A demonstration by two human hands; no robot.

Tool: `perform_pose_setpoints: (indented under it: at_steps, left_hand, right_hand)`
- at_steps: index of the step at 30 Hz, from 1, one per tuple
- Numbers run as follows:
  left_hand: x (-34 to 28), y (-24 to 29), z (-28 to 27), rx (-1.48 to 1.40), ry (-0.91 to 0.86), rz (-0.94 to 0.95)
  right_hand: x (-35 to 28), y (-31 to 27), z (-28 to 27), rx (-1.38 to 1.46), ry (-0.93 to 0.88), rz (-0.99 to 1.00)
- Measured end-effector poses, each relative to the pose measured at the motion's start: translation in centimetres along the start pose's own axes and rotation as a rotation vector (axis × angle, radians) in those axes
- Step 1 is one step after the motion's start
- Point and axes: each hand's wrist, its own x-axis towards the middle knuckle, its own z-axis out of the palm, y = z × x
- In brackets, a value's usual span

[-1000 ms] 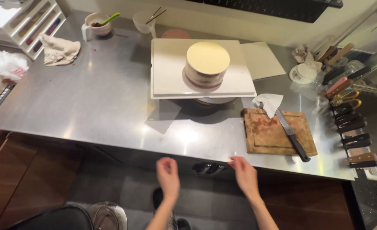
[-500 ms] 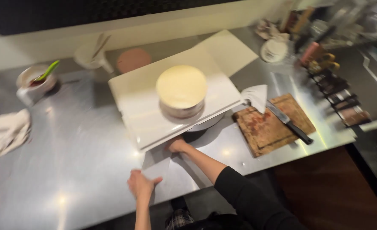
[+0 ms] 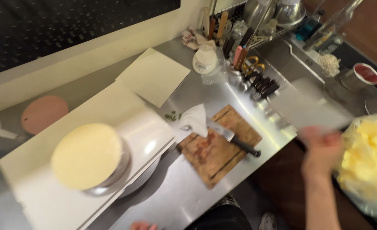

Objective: Cleaning a cake decorating workstation by scraping and wiping the cake board and the stainless steel counter.

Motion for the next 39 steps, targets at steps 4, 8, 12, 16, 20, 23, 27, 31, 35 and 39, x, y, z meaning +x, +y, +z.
perform_pose_setpoints:
  at_steps: [4, 8, 12, 16, 20, 23, 27, 31, 35, 39]
  left_hand:
    - [4.2, 21.6, 4.0, -0.154, -0.086, -0.003]
    - [12.0, 38.7, 8.6, -0.224, 0.084, 0.185]
    - [20.2, 43.7, 12.1, 0.122, 0.292, 0.081]
    - [26.4, 40.7, 14.5, 0.384, 0.35, -0.077]
    - [25.3, 39.7, 14.3, 0.146, 0.455, -0.09]
    - [17.2, 46.7, 11.7, -0.265, 0.565, -0.159]
    - [11.0, 47.0, 18.3, -0.197, 0.441, 0.024]
    - [9.6, 44.4, 20.7, -0.131, 0.124, 0.039]
    - [14.4, 43.8, 9.7, -0.11, 0.298, -0.035]
    - [29.2, 32.4, 6.4, 0.331, 0.269, 0.083]
  right_hand:
    - [28.0, 14.3, 1.8, 0.076, 0.019, -0.235]
    - [47.0, 33.7, 10.5, 0.019, -0.161, 0.296]
    - [49.7, 41.1, 16.2, -0.113, -0.408, 0.748]
    - [50.1, 43.7, 17.6, -0.346, -0.564, 1.082]
    - [44.6, 29.9, 15.4, -0.012, -0.159, 0.009]
    - [29.3, 18.3, 15.4, 0.224, -0.38, 0.024]
    - [7.9, 11.0, 15.1, -0.445, -1.449, 0.312]
    - [1.9, 17.1, 14.2, -0.528, -1.69, -0.206]
    - [2.1, 14.9, 16.1, -0.477, -1.535, -0.341]
    - [2.8, 7.1, 16.5, -0.389, -1.61, -0.272]
